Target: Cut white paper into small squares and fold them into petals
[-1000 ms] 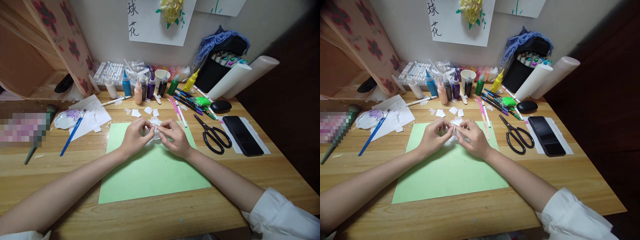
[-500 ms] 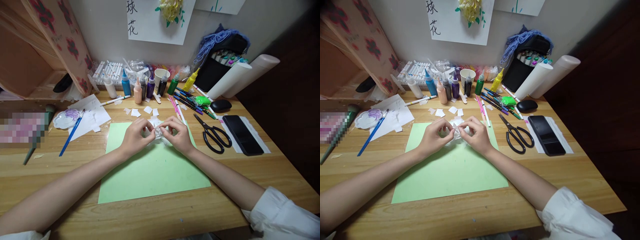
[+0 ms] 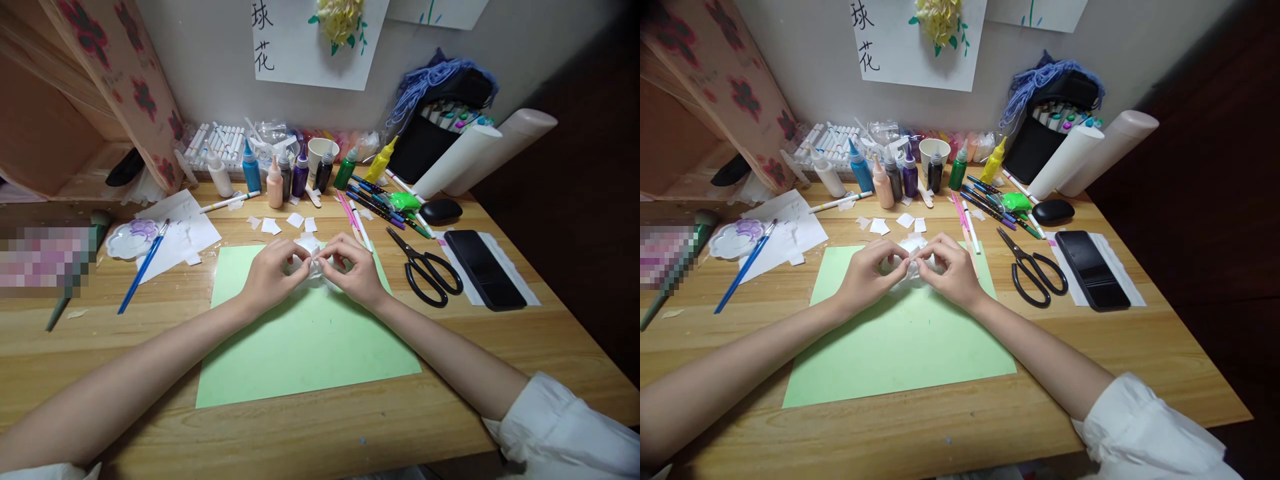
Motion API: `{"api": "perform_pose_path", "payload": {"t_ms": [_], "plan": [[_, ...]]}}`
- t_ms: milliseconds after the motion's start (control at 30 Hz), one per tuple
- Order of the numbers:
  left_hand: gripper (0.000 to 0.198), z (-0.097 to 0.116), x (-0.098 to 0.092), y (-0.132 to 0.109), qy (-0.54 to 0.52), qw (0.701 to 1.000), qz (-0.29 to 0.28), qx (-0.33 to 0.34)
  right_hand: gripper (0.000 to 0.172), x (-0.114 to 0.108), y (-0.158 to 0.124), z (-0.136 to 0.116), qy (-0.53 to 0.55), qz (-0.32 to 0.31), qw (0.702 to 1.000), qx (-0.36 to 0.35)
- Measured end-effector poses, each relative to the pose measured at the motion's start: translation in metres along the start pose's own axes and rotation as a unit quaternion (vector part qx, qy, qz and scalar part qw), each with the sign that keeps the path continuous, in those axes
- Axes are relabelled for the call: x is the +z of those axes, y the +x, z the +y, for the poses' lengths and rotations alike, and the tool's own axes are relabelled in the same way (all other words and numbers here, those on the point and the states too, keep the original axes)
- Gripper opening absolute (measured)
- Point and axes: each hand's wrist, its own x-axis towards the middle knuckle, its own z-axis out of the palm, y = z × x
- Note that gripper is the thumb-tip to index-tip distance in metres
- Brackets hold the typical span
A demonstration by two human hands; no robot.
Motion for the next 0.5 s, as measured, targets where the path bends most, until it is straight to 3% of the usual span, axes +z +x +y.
{"api": "perform_pose_path", "payload": {"t_ms": [500], "plan": [[0.012, -0.0009, -0.0005, -0.0003, -0.021, 1.000, -0.009, -0.015, 0.005, 0.0014, -0.0017, -0.0010, -0.037, 0.023, 0.999, -0.021]]}}
